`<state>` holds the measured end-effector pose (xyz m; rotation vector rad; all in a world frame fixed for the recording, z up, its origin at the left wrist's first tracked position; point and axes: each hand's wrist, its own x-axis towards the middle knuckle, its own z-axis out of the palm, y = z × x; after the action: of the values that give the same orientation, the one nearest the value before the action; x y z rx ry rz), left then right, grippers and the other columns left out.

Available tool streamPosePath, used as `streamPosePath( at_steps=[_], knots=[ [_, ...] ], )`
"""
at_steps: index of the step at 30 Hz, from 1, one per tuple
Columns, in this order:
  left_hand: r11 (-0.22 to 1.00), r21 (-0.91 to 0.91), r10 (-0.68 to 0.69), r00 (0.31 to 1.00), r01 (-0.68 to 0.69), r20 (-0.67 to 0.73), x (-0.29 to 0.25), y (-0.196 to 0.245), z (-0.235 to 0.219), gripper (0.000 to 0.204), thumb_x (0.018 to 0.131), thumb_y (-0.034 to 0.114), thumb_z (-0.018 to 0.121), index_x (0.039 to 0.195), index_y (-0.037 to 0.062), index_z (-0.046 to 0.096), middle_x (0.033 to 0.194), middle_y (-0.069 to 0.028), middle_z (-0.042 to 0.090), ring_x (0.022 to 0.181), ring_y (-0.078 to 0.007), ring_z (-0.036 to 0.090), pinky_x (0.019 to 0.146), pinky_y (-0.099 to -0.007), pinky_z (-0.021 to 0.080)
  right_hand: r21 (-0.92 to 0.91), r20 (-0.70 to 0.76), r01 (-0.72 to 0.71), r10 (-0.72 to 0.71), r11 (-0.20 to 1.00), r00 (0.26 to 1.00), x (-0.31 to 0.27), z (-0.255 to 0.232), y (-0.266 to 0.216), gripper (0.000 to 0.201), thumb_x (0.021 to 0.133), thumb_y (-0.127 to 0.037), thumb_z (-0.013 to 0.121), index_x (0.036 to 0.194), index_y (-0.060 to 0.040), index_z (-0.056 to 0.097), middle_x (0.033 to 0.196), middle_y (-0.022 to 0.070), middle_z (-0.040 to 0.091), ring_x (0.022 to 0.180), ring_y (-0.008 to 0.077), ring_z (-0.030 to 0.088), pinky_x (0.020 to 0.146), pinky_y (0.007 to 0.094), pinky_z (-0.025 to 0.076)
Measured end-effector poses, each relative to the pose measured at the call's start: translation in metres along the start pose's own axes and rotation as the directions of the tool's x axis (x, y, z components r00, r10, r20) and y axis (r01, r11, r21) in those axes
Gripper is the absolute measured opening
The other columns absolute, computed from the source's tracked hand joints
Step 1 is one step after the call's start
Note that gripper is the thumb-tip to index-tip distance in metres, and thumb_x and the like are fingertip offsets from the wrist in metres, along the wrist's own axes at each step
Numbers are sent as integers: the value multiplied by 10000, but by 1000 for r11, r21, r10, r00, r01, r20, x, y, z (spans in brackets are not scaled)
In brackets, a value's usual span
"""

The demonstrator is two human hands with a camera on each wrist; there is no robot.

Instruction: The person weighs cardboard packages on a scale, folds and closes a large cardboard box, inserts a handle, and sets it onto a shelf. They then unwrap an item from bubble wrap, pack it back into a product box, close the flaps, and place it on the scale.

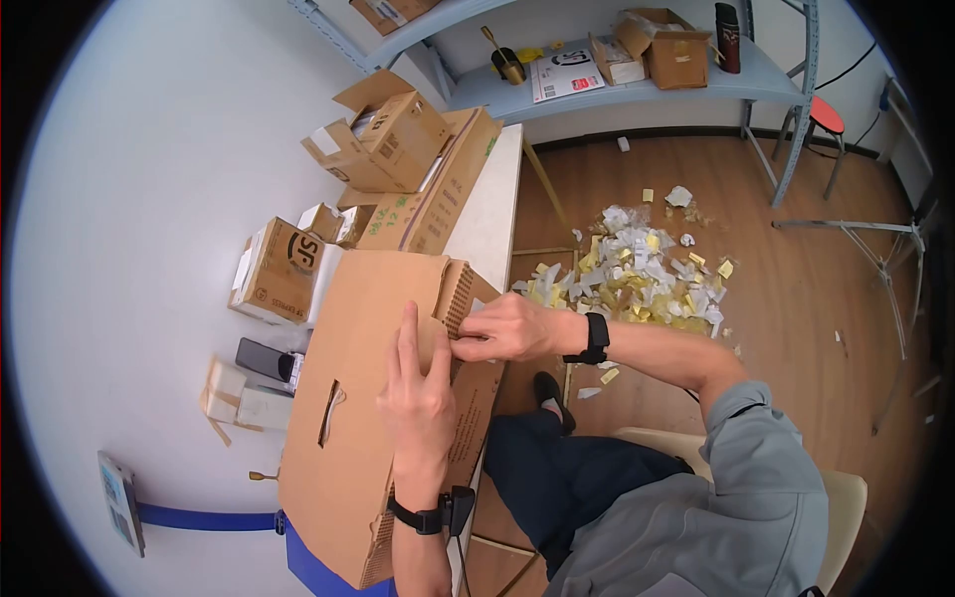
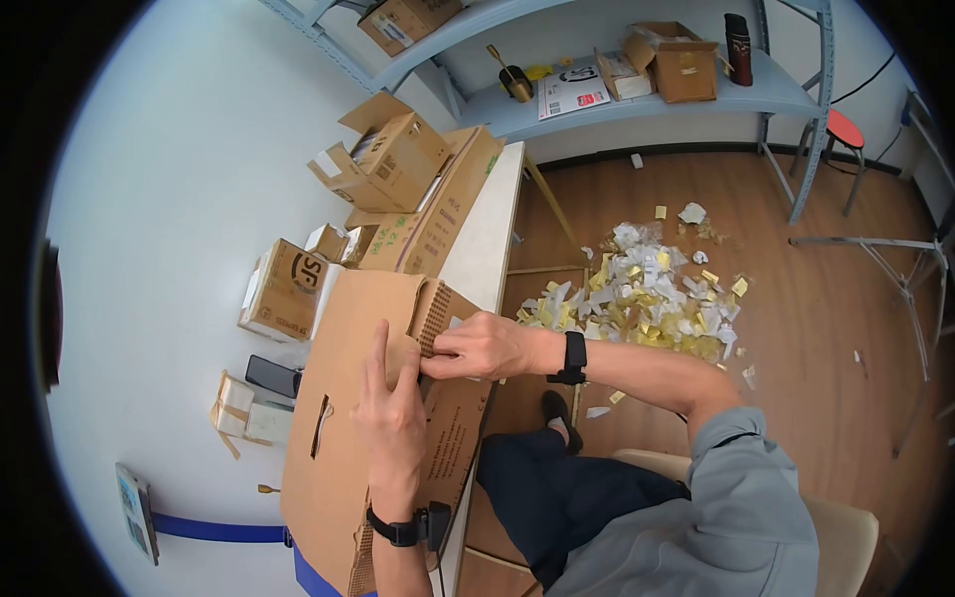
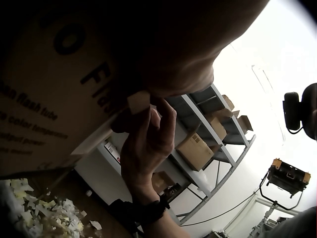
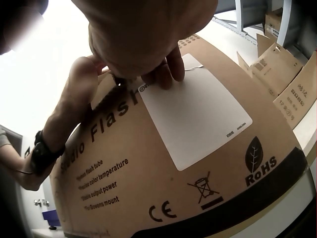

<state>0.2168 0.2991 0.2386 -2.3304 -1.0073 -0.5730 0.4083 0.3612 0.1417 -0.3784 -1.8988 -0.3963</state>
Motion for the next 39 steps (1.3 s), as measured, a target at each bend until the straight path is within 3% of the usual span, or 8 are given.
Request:
streamPosePath(
  at_steps=[14, 16, 20, 23, 26, 31, 33, 39],
  knots=[
    [998, 4, 55, 986, -56, 155, 13, -2, -14, 148, 852, 16, 703, 990, 67, 723, 1489, -157, 552, 1232, -347, 624, 659, -388, 644, -7, -57, 69, -70, 998, 996, -1, 4, 4, 113, 826, -57, 714, 936, -48, 686, 779, 28, 576, 610, 155, 586, 495, 278, 471],
    [999, -40, 6, 990, 0, 140, 12, 0, -14, 257, 838, -26, 682, 1067, 66, 753, 1488, -133, 566, 1247, -343, 627, 782, -423, 623, -6, -44, 73, -74, 997, 996, -1, 4, 5, 130, 825, -56, 715, 953, -44, 699, 781, 28, 584, 614, 155, 593, 500, 277, 476],
    [999, -15, 30, 989, -28, 145, 8, -4, -16, 286, 844, 0, 700, 1110, 84, 765, 1487, -169, 562, 1259, -363, 611, 777, -423, 644, 12, -57, 69, -69, 998, 996, -3, 7, 5, 209, 828, -44, 715, 1036, -36, 730, 776, 26, 596, 630, 154, 611, 509, 277, 481],
    [995, -95, 1, 991, 12, 137, 5, -5, -23, 368, 836, -17, 695, 1185, 80, 764, 1464, -187, 582, 1275, -367, 605, 887, -447, 616, 17, -41, 63, -63, 998, 997, -2, 4, 5, 241, 829, -33, 717, 1070, -35, 730, 778, 25, 602, 631, 153, 613, 512, 277, 483],
    [988, -130, -58, 975, 88, 214, -1, -7, -28, 347, 878, -33, 674, 1201, 60, 760, 1447, -184, 601, 1287, -360, 600, 981, -456, 566, 14, -55, 59, -58, 998, 997, -2, 7, 4, 256, 844, -46, 701, 1100, -50, 715, 755, 18, 557, 615, 147, 596, 511, 276, 483],
    [884, -323, -348, 937, 339, 34, -1, 7, -17, 235, 937, -48, 682, 1157, -9, 753, 1352, -175, 683, 1213, -352, 656, 1009, -429, 539, 23, -83, 34, -32, 999, 996, -6, 13, 3, 263, 878, -99, 727, 1140, -76, 712, 752, 16, 546, 601, 147, 596, 509, 287, 483],
    [872, -343, -358, 933, 349, 41, -7, 0, -9, 225, 940, -48, 683, 1154, -26, 747, 1324, -184, 697, 1214, -358, 657, 1010, -430, 537, 81, -194, -131, 145, 988, 970, -3, 13, -5, 288, 883, -160, 785, 1157, -103, 720, 795, 19, 590, 603, 173, 615, 516, 309, 490],
    [878, -378, -284, 956, 293, 79, -13, -8, -12, 245, 953, -28, 652, 1190, -58, 706, 1299, -223, 698, 1248, -411, 630, 1038, -472, 518, 226, -31, -405, 422, 886, 906, 25, -3, -5, 291, 867, -180, 853, 1133, -102, 765, 829, 63, 719, 605, 199, 638, 535, 328, 494]
  ],
)
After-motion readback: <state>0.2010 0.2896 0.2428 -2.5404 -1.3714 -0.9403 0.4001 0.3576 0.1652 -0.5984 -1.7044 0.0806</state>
